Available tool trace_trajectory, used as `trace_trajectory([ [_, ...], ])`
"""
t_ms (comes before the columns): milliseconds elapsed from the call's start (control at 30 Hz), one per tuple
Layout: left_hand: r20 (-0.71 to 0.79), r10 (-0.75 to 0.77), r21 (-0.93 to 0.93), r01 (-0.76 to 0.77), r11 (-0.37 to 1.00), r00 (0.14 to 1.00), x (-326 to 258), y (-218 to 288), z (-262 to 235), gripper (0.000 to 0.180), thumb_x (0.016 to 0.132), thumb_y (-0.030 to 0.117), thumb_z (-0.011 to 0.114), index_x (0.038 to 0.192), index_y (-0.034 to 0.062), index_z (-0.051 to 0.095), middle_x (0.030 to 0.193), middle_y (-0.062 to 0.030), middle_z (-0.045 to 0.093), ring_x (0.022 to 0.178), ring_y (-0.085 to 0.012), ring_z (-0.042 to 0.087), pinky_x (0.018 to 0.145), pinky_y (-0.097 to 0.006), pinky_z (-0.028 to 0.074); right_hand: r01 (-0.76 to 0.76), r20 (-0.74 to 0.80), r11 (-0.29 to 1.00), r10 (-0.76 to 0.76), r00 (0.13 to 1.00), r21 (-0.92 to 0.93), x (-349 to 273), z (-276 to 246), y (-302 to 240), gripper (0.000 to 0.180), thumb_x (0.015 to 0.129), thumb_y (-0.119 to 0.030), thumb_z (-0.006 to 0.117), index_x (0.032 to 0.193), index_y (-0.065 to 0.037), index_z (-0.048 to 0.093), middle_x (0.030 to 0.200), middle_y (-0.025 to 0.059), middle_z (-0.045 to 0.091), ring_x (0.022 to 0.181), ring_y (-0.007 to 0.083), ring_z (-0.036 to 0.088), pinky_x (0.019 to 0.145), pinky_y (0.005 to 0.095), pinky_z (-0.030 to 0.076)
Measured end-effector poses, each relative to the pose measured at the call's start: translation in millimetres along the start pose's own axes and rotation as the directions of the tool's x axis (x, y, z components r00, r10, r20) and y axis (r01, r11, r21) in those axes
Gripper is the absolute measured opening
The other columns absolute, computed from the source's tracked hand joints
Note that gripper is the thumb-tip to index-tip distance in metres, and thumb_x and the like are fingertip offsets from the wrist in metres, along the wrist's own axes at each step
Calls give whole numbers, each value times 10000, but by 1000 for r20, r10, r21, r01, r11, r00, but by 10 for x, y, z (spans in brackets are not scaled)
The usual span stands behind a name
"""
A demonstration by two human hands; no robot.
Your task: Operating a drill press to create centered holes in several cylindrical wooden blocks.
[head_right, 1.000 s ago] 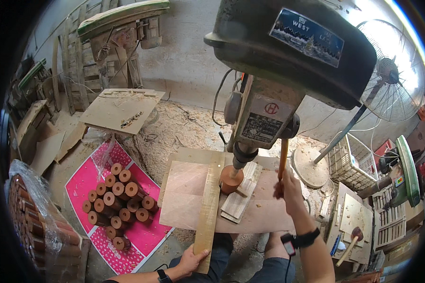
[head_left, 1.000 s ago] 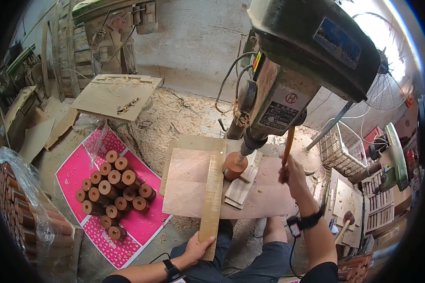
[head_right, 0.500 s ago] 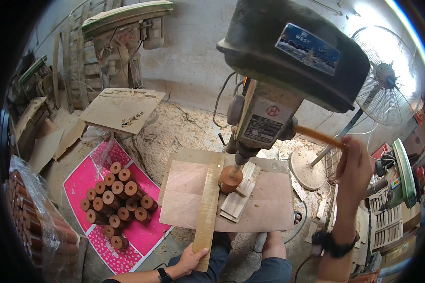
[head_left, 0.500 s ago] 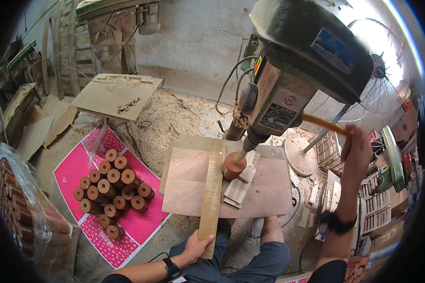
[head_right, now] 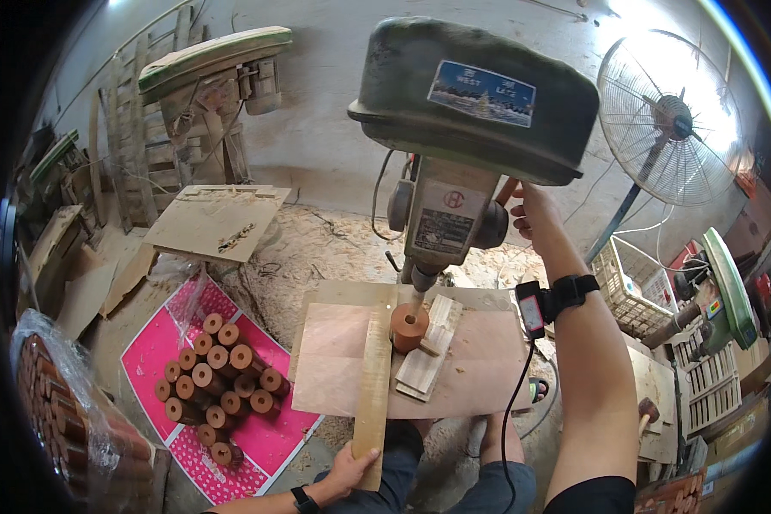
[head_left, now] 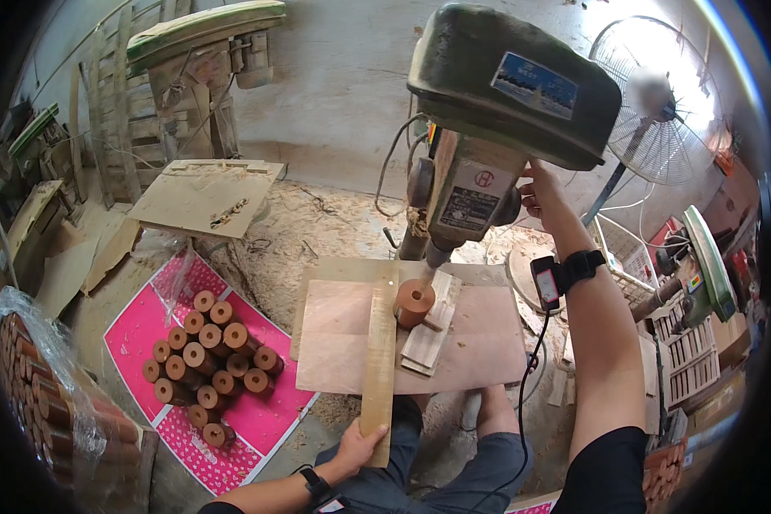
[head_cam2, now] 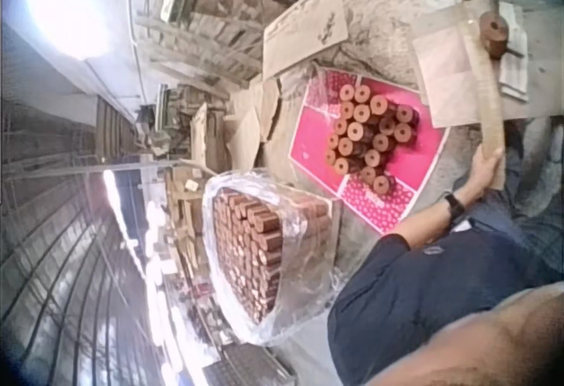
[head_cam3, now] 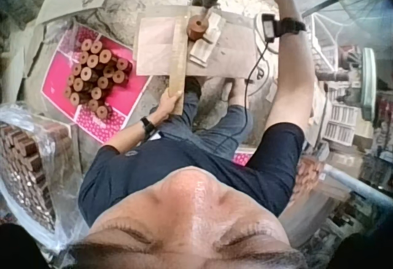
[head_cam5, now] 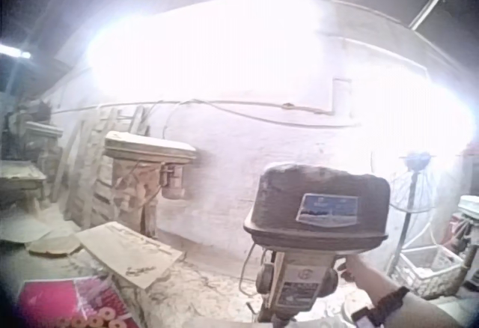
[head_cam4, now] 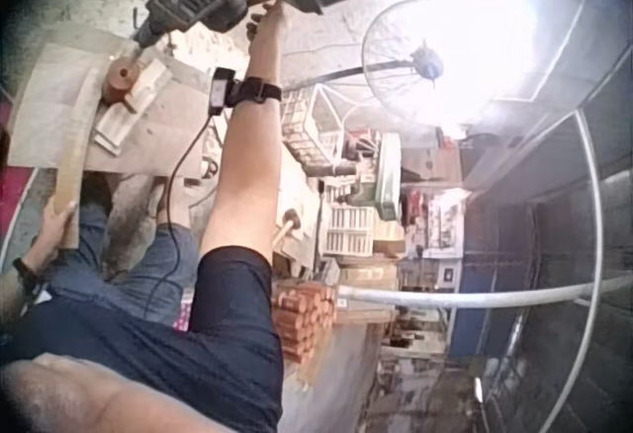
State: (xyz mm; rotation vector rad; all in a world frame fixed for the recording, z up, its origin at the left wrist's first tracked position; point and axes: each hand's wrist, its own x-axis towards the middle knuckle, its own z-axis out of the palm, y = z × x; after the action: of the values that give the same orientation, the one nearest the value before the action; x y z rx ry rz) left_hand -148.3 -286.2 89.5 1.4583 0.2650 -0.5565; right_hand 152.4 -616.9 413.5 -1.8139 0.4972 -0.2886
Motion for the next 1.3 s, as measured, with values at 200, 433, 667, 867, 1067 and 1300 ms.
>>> trace_trajectory([
  [200,-46,355,592,-261,762,934,-193,231,-160,1045,683,467,824,1413,-13,251,1210,-282,500,1086,-384,530,911,-464,454,343,154,768,-311,938,-541,-899,-261,447,450,913,-425,608,1153,-44,628,670,94,593,566,166,573,523,328,455],
  [433,-177,819,979,14,203,546,-23,779,-1637,824,735,312,753,1414,55,363,1263,-240,382,1193,-424,361,1015,-556,293,184,277,670,35,960,-719,-2455,-1333,1668,338,866,-314,675,1037,-23,676,646,123,601,559,212,562,574,339,471],
  [667,-126,911,897,-347,274,393,1151,1235,-1394,537,763,234,723,1208,-12,551,1123,-243,589,1068,-435,531,942,-488,406,-231,28,883,265,964,-409,-3470,-1624,2551,248,867,-182,694,1045,-11,668,673,49,620,596,92,560,562,263,462],
  [867,193,780,779,-577,248,595,1942,1420,218,960,668,385,836,1402,-13,362,1288,-242,515,1219,-395,468,1044,-465,369,-339,-10,932,340,940,-126,-3983,-1565,2540,201,920,-79,620,1089,29,630,781,44,650,692,94,612,624,246,500],
  [1067,44,621,619,-509,598,782,1898,1575,460,793,597,321,876,1246,27,529,1146,-156,636,1084,-289,600,936,-384,473,-348,-130,920,328,936,-182,-4260,-1626,2399,215,915,-84,622,1096,31,628,772,57,654,704,104,624,636,250,505],
  [1300,-31,785,620,-605,500,618,903,1363,-119,691,668,223,848,1219,-36,522,1182,-150,591,1094,-233,583,939,-379,474,-229,31,894,260,965,-386,-4088,-1184,2260,381,864,-281,705,1158,-44,649,754,89,673,650,185,632,630,310,507],
])
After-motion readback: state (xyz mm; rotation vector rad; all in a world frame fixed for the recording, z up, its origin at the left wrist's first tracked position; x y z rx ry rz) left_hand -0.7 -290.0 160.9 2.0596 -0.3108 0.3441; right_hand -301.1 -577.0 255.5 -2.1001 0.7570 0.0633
